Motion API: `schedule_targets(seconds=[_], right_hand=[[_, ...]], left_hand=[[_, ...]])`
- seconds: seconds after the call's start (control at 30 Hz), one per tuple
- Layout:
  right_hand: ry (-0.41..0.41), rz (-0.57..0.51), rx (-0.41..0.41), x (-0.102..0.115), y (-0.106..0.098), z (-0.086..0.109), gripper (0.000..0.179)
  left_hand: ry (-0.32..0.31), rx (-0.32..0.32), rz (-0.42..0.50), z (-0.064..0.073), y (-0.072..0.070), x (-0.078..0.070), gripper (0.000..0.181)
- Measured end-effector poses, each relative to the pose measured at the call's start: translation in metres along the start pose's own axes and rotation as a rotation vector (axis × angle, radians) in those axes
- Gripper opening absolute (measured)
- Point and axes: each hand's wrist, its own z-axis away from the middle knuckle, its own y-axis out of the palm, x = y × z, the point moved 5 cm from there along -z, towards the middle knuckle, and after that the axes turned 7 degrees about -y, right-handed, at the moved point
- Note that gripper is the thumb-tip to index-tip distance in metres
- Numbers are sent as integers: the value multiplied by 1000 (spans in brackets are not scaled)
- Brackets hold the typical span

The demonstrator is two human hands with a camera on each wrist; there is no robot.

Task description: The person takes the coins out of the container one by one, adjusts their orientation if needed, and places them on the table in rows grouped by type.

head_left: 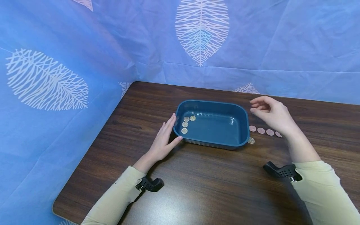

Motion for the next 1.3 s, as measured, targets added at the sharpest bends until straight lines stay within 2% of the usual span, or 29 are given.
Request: schedule_targets(seconds=[0.23, 0.37, 0.57, 0.73, 0.9, 1.0, 1.2, 1.3], right_hand=[[-103, -133, 116, 51, 51, -32, 31], [-159, -206, 182, 68, 81, -44, 30], [-191, -228, 241, 87, 119, -60, 28], [-200, -246, 277, 88, 146, -68, 30], [-170, -270, 298, 81, 158, -68, 31], [-151, -240, 314, 78, 161, -68, 33], [-128, -155, 438, 71, 172, -67, 47], [-118, -120, 470, 68, 175, -66, 49]], left_hand=[[17, -7, -4, 1, 0, 0, 77], [20, -6, -4, 1, 0, 0, 77], [14, -4, -7, 2, -1, 1, 77], [15, 1, -4, 3, -1, 3, 76], [12, 3, 1, 2, -1, 2, 77], [15, 2, 1, 1, -1, 1, 77], [23, 5, 2, 0, -1, 2, 76], [25, 2, 6, 0, -1, 2, 76]])
